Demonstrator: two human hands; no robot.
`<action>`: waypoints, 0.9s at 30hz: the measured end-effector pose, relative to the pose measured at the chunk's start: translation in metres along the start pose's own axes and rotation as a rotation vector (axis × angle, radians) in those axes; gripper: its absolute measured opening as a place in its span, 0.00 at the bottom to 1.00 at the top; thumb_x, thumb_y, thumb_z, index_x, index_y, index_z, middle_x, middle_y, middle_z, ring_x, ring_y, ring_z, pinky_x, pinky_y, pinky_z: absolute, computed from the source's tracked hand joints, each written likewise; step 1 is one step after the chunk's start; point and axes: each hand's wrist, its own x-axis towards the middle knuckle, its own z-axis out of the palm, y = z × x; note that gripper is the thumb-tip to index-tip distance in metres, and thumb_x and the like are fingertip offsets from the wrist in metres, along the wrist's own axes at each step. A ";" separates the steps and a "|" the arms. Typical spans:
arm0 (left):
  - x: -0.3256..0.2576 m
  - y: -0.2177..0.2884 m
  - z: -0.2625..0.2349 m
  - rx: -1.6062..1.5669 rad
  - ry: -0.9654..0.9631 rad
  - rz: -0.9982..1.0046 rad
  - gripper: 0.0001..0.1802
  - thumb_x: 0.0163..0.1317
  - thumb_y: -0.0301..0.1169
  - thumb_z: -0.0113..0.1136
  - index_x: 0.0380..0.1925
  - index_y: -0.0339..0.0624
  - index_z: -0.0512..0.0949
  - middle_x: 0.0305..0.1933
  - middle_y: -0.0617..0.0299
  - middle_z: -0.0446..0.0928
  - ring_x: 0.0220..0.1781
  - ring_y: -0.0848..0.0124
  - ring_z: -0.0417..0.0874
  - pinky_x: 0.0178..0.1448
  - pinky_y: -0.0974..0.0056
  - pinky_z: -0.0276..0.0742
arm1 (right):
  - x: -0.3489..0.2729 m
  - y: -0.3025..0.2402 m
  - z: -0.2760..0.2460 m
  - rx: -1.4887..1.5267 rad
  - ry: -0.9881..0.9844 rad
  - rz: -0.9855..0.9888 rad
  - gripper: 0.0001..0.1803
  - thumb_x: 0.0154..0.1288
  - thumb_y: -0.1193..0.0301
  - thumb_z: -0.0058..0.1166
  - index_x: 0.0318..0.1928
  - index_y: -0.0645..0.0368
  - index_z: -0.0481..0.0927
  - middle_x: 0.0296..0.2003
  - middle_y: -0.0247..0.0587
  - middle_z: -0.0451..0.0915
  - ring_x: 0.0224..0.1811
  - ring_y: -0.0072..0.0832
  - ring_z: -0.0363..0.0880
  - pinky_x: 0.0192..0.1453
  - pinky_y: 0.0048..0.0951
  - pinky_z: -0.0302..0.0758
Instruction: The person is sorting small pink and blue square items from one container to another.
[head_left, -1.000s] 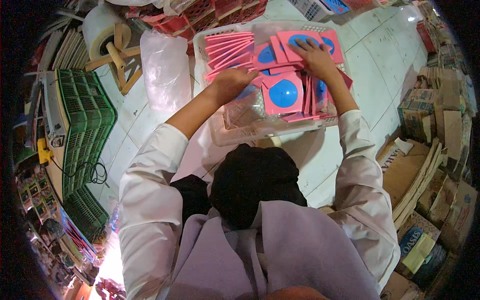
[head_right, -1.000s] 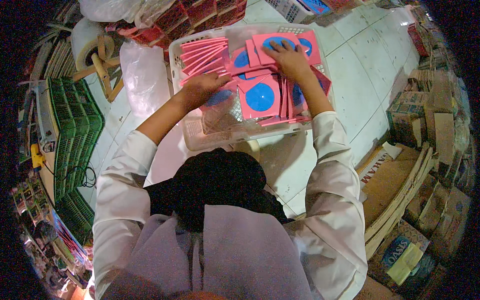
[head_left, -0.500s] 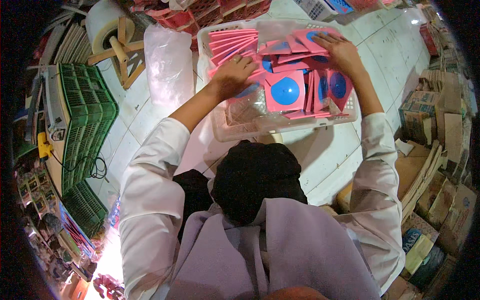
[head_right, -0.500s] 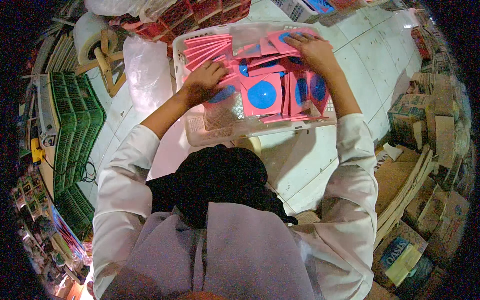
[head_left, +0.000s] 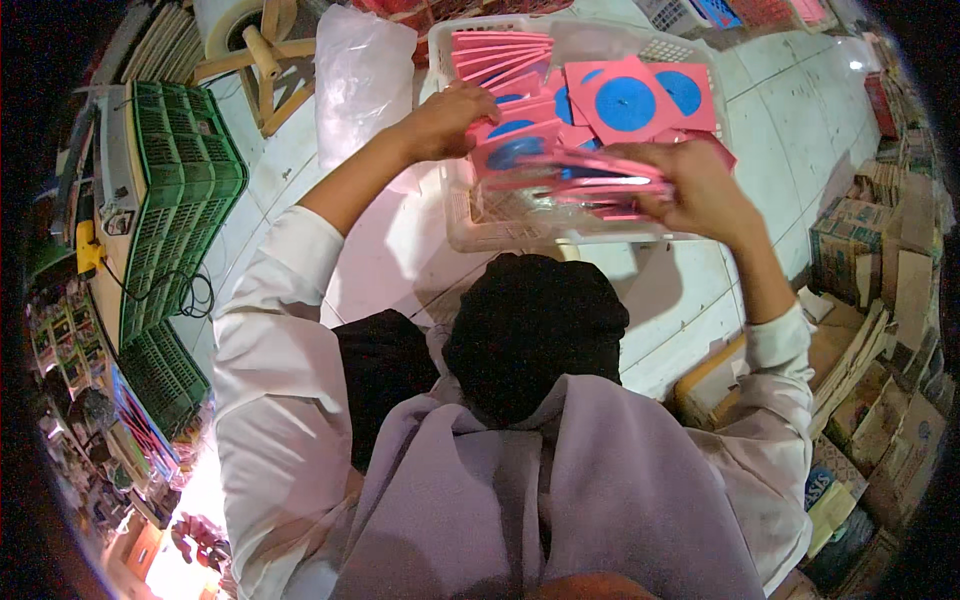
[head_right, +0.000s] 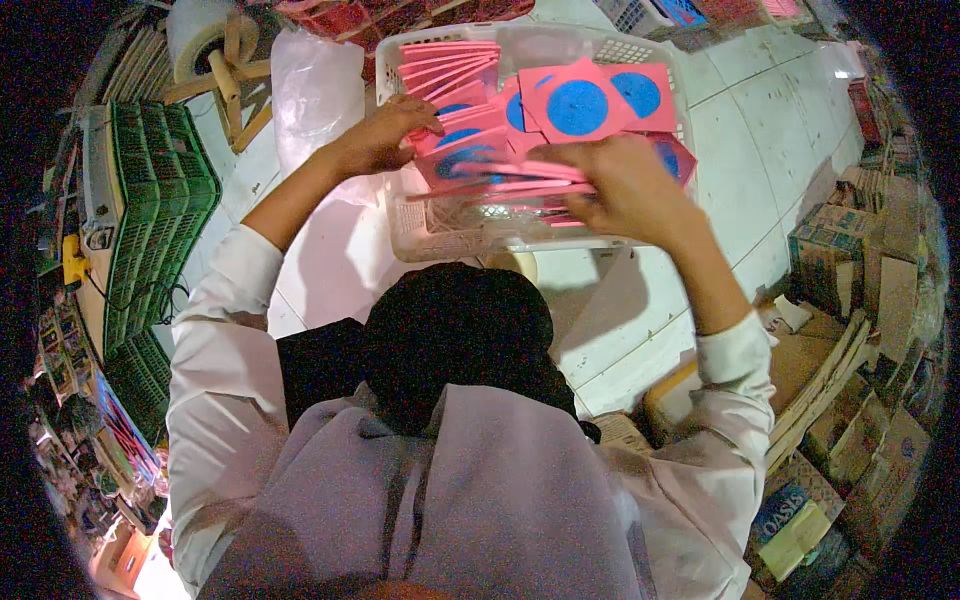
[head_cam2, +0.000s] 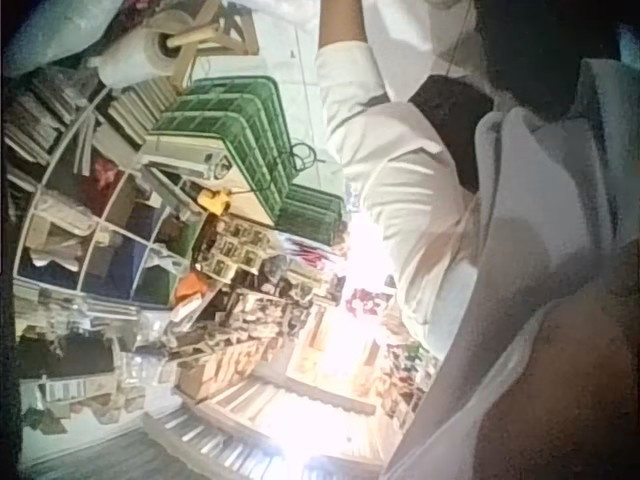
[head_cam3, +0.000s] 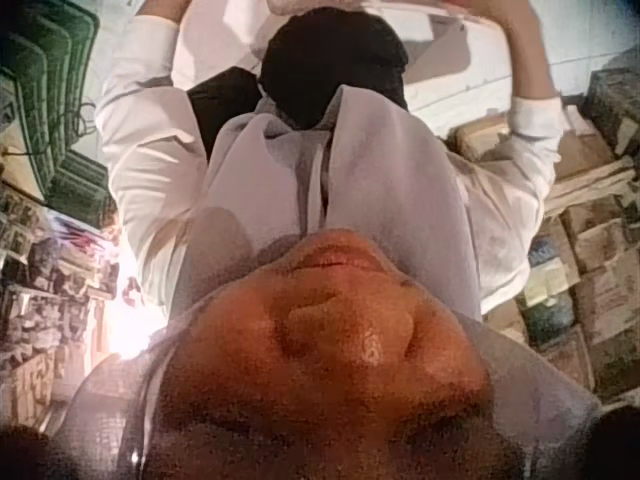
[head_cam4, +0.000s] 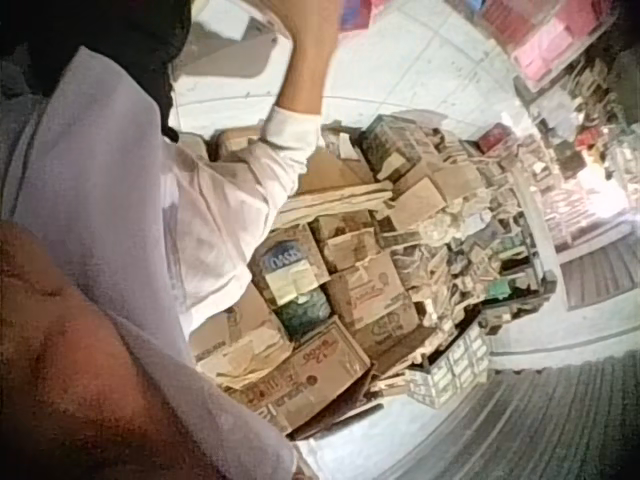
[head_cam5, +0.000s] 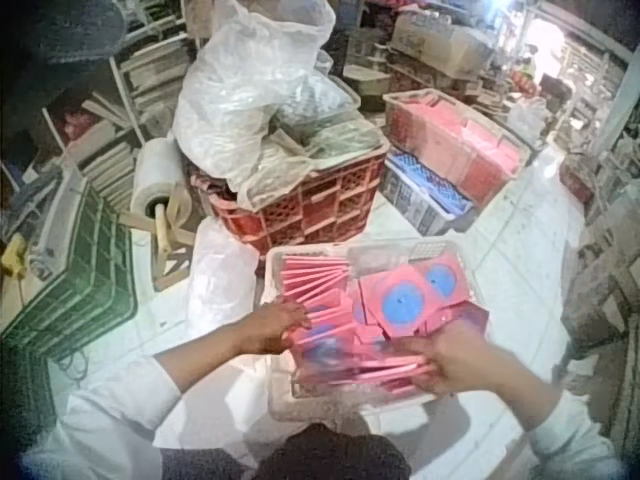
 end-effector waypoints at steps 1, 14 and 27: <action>-0.001 -0.004 -0.003 0.001 0.002 -0.002 0.20 0.42 0.23 0.59 0.41 0.43 0.74 0.51 0.54 0.72 0.58 0.55 0.68 0.59 0.54 0.66 | 0.005 -0.001 0.015 0.039 -0.037 0.018 0.25 0.44 0.72 0.55 0.48 0.52 0.76 0.28 0.49 0.78 0.27 0.46 0.76 0.32 0.42 0.72; -0.020 0.055 -0.005 -0.144 -0.163 -0.170 0.42 0.37 0.40 0.70 0.54 0.43 0.63 0.48 0.47 0.73 0.52 0.54 0.74 0.55 0.55 0.71 | 0.043 0.022 0.132 -0.099 -0.054 0.092 0.34 0.39 0.75 0.62 0.54 0.55 0.69 0.49 0.48 0.74 0.48 0.45 0.74 0.48 0.40 0.73; -0.005 0.031 0.037 -0.171 -0.084 -0.061 0.22 0.53 0.36 0.56 0.48 0.40 0.69 0.41 0.45 0.74 0.46 0.55 0.77 0.49 0.55 0.73 | 0.012 0.033 0.198 0.509 0.236 0.501 0.41 0.42 0.78 0.64 0.59 0.59 0.60 0.42 0.50 0.75 0.44 0.38 0.77 0.44 0.35 0.74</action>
